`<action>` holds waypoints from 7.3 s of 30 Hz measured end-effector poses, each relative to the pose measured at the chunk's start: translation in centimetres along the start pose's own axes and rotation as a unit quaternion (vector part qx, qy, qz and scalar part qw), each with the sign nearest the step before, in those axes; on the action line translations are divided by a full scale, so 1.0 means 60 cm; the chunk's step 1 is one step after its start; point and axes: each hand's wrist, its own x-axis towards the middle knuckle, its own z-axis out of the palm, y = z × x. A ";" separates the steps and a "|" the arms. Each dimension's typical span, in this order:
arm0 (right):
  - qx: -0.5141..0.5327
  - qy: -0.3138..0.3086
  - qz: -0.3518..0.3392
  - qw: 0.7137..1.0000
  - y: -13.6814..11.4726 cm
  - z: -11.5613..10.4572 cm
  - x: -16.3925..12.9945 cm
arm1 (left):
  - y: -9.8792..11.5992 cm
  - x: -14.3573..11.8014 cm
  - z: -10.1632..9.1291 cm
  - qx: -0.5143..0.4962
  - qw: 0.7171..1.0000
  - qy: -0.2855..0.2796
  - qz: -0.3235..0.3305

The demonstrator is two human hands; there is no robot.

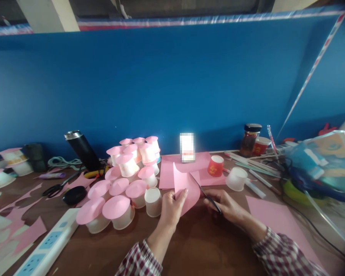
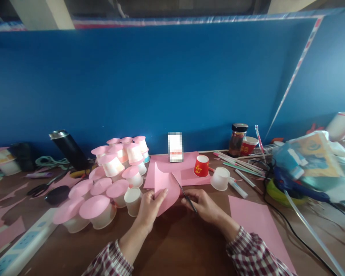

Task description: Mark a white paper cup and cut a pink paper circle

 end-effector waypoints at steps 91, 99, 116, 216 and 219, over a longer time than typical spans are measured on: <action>0.189 0.351 -0.062 0.915 0.024 0.058 0.028 | -0.014 -0.039 0.052 -0.237 0.962 -0.105 -0.080; 0.175 0.366 -0.060 0.912 0.033 0.056 0.030 | -0.017 -0.038 0.053 -0.267 0.954 -0.100 -0.088; 0.167 0.345 -0.059 0.922 0.016 0.050 0.034 | -0.009 -0.030 0.060 -0.262 0.953 -0.074 -0.133; 0.085 0.136 -0.022 0.987 0.014 0.062 0.013 | 0.005 -0.003 0.080 -0.409 0.905 0.056 -0.100; 0.084 0.136 -0.021 0.987 0.017 0.062 0.013 | 0.003 -0.002 0.080 -0.408 0.906 0.057 -0.100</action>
